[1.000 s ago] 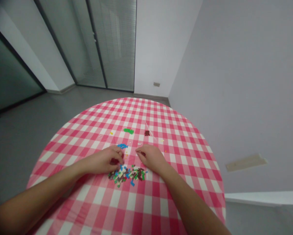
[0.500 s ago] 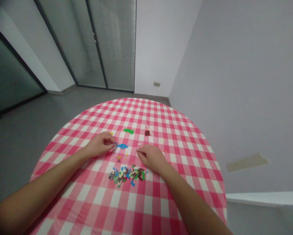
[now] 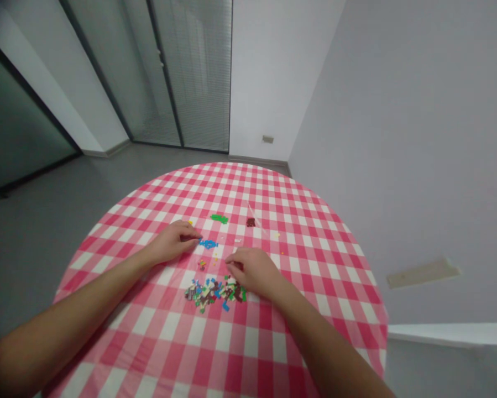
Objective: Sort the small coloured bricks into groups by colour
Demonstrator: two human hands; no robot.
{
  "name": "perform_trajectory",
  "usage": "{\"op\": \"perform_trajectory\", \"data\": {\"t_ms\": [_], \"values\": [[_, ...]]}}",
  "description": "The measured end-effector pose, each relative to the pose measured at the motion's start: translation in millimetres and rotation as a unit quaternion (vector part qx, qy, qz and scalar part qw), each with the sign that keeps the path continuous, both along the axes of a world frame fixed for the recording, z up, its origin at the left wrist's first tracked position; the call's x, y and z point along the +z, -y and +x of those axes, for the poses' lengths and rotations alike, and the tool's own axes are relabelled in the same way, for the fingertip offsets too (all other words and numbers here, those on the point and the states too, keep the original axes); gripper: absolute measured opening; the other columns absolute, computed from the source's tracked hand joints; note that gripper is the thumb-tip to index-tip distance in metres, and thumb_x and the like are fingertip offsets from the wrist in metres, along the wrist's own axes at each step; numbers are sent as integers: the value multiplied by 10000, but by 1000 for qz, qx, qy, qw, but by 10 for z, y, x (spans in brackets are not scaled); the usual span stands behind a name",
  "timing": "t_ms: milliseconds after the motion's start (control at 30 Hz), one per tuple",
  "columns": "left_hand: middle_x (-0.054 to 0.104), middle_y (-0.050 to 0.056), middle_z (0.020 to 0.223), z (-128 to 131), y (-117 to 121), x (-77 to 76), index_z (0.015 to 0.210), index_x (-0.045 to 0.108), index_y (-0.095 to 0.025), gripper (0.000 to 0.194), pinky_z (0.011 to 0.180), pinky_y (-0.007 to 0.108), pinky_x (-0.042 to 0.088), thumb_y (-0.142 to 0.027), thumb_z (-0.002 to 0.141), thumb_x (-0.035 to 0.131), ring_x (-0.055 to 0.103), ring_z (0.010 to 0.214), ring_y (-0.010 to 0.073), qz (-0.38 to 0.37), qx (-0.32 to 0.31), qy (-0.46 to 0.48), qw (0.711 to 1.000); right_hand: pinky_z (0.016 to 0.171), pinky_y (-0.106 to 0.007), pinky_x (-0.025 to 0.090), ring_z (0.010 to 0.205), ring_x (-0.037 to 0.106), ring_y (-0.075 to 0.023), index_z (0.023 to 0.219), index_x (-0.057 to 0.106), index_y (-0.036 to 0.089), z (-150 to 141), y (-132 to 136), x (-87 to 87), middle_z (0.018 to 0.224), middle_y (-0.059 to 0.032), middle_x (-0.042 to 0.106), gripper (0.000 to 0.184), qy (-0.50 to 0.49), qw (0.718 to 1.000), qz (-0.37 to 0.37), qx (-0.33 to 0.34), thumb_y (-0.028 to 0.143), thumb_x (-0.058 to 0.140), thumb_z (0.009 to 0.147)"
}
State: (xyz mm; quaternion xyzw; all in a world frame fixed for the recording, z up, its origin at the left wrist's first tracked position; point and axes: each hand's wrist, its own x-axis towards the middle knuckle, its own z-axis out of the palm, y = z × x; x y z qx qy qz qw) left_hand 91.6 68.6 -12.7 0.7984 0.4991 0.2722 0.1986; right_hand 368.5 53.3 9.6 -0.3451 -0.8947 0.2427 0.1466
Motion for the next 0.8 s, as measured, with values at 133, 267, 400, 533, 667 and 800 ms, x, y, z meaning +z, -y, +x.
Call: {"op": "perform_trajectory", "data": {"t_ms": [133, 267, 400, 533, 667, 800], "values": [[712, 40, 804, 23, 9, -2, 901, 764, -221, 209, 825, 349, 439, -235, 858, 560, 600, 813, 184, 5, -14, 6, 1000, 682, -253, 446, 761, 642, -162, 910, 763, 204, -76, 155, 102, 861, -36, 739, 185, 13, 995, -53, 79, 155, 589, 869], [728, 40, 861, 38, 19, -7, 928, 761, -225, 206, 857, 360, 444, -256, 877, 564, 616, 855, 190, -3, -6, 19, 1000, 649, -237, 433, 711, 620, -142, 900, 773, 216, -59, 240, 195, 822, -17, 726, 219, 56, 987, -86, 123, 96, 615, 807], [728, 56, 890, 36, 38, -7, 903, 763, -220, 211, 864, 361, 458, -283, 886, 562, 628, 880, 196, -12, 16, 39, 999, 612, -238, 417, 666, 597, -139, 905, 777, 237, -1, 257, 248, 797, -3, 716, 240, 105, 981, -90, 133, 104, 671, 737], [719, 60, 893, 35, 62, 5, 899, 759, -214, 213, 840, 361, 473, -292, 879, 562, 637, 883, 201, -18, 30, 53, 998, 602, -239, 407, 667, 600, -140, 916, 777, 253, 13, 259, 236, 804, 4, 719, 228, 118, 980, -90, 134, 134, 696, 739], [710, 64, 886, 60, 90, 37, 887, 755, -206, 216, 822, 367, 482, -291, 875, 557, 632, 868, 201, -27, 32, 59, 997, 592, -236, 391, 632, 571, -125, 841, 759, 226, -12, 279, 206, 754, 8, 693, 123, 108, 983, -73, 130, 149, 682, 783], [702, 65, 865, 87, 112, 65, 878, 753, -193, 216, 817, 372, 480, -297, 872, 563, 625, 860, 203, -38, 31, 67, 997, 591, -247, 381, 597, 533, -126, 716, 702, 191, -38, 305, 194, 684, -4, 651, 155, 105, 985, -35, 132, 144, 615, 836]]}}
